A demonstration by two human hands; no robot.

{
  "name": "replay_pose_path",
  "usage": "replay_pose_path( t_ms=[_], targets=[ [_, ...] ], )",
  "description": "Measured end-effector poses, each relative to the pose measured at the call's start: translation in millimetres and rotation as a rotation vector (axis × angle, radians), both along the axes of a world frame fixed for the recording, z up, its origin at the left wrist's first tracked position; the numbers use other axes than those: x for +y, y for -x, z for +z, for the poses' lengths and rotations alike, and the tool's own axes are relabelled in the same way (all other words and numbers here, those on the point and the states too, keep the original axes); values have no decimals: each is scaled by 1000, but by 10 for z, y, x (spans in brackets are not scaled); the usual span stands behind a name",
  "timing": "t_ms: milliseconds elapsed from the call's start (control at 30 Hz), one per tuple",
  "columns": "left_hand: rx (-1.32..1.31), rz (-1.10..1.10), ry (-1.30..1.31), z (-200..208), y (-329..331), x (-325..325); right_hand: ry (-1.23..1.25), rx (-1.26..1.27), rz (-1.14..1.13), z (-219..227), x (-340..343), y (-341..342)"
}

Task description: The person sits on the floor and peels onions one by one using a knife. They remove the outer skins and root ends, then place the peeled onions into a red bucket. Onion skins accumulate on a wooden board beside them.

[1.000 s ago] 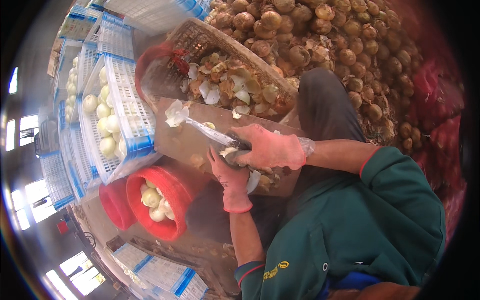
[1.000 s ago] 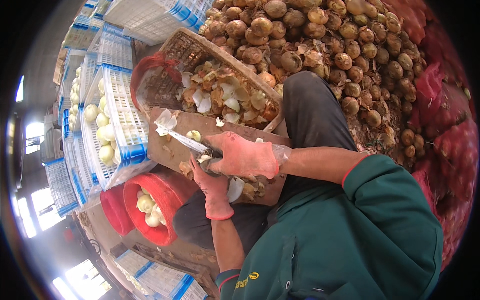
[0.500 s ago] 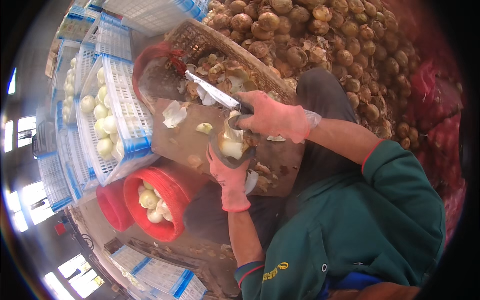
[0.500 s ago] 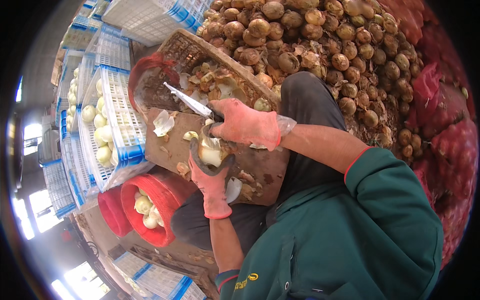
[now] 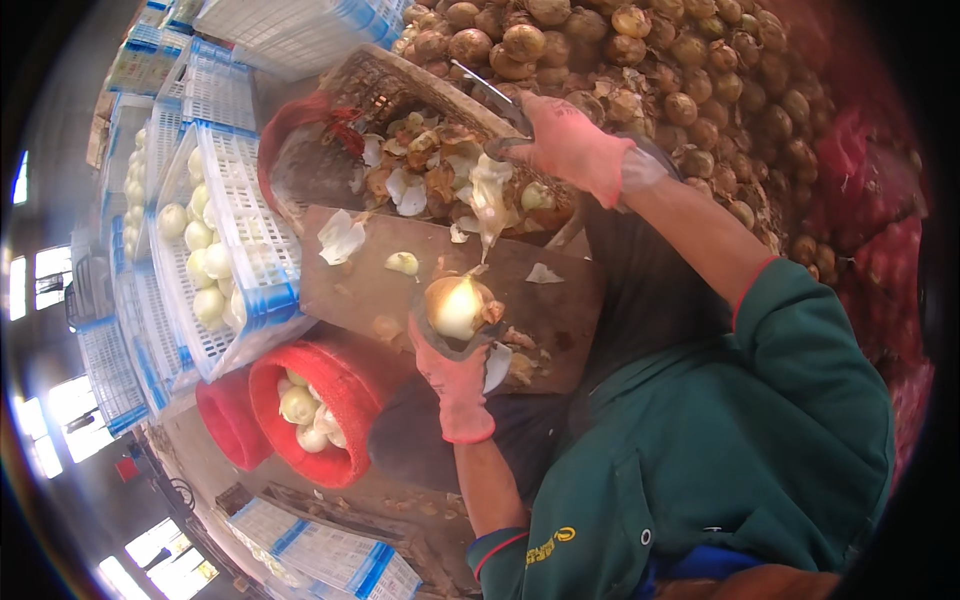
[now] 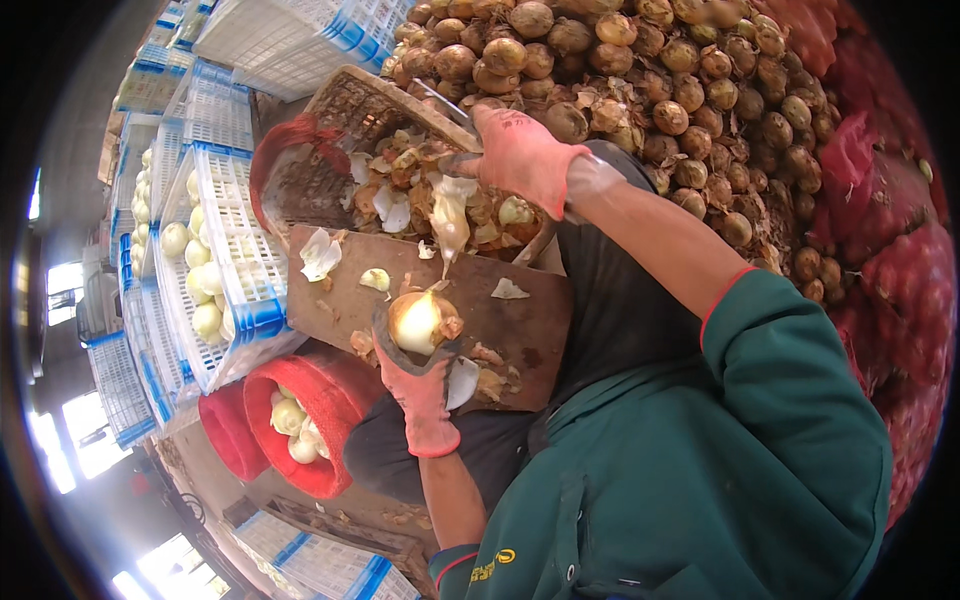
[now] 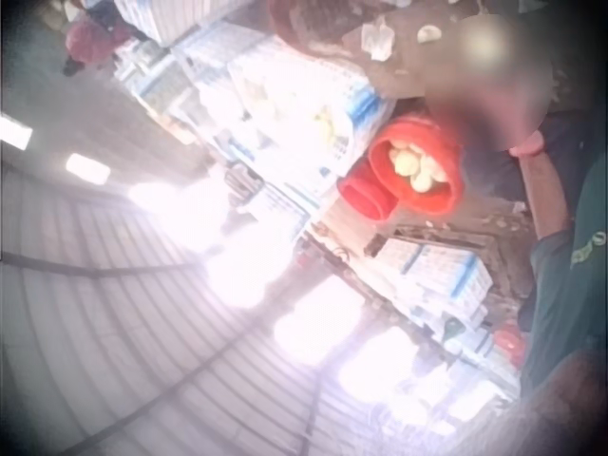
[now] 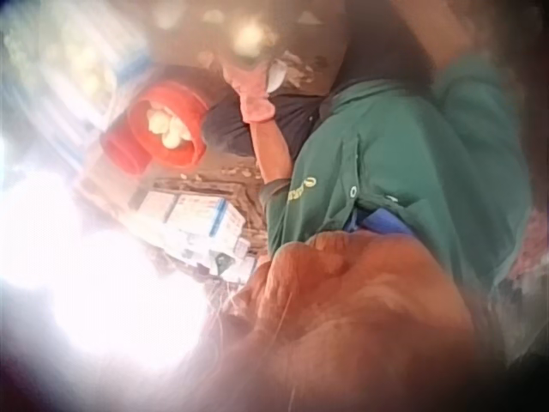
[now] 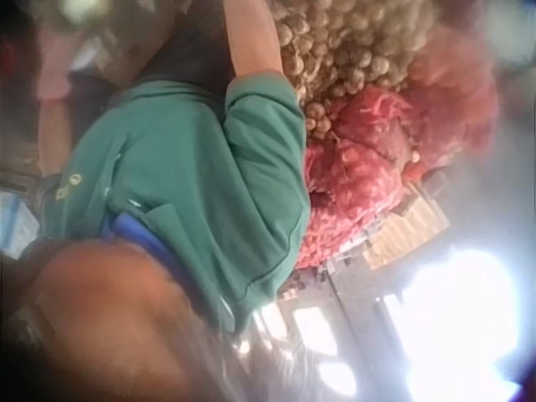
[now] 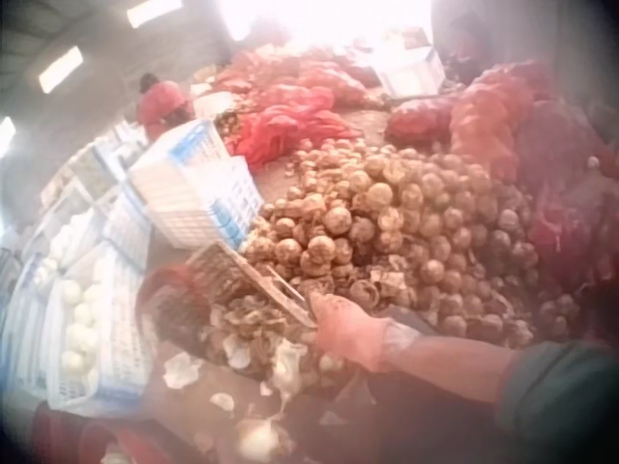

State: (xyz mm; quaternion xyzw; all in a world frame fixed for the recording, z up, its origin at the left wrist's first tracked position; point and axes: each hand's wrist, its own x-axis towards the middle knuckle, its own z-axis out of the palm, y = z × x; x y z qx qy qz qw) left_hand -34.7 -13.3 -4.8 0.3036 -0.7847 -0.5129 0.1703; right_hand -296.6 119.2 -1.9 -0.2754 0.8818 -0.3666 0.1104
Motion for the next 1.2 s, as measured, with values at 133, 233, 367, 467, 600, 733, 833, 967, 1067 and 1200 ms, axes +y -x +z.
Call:
replay_pose_path(
  t_ms=[133, 233, 367, 467, 600, 733, 833, 967, 1067, 1200],
  targets=[
    [-37, -2, 100, -47, -98, -65, 100, -105, 157, 280, 180, -446],
    [-95, 7, 136, -91, -119, -80, 114, 84, 401, 98, 356, -913],
    [-120, 33, 83, -74, -92, -61, 22, 15, 638, -55, 544, -1372],
    [-169, -39, 161, -14, -107, -70, -41, 58, 666, -138, 584, -1477],
    [-55, -14, 133, -19, -92, -47, -153, 41, 730, -84, 562, -1466],
    [5, 80, 207, -295, -110, -77, -294, -76, 806, 70, 483, -1441],
    [-17, 108, 268, -325, -87, -97, -347, -51, 861, 91, 439, -1436],
    [-81, 129, 351, -317, -103, -67, -390, 86, 1048, 254, 320, -1296],
    [-46, 167, 296, -303, -57, -43, -344, 120, 987, 96, 303, -1364],
    [-41, 173, 270, -315, -73, -38, -420, 149, 1102, 333, 158, -1252]
  ],
)
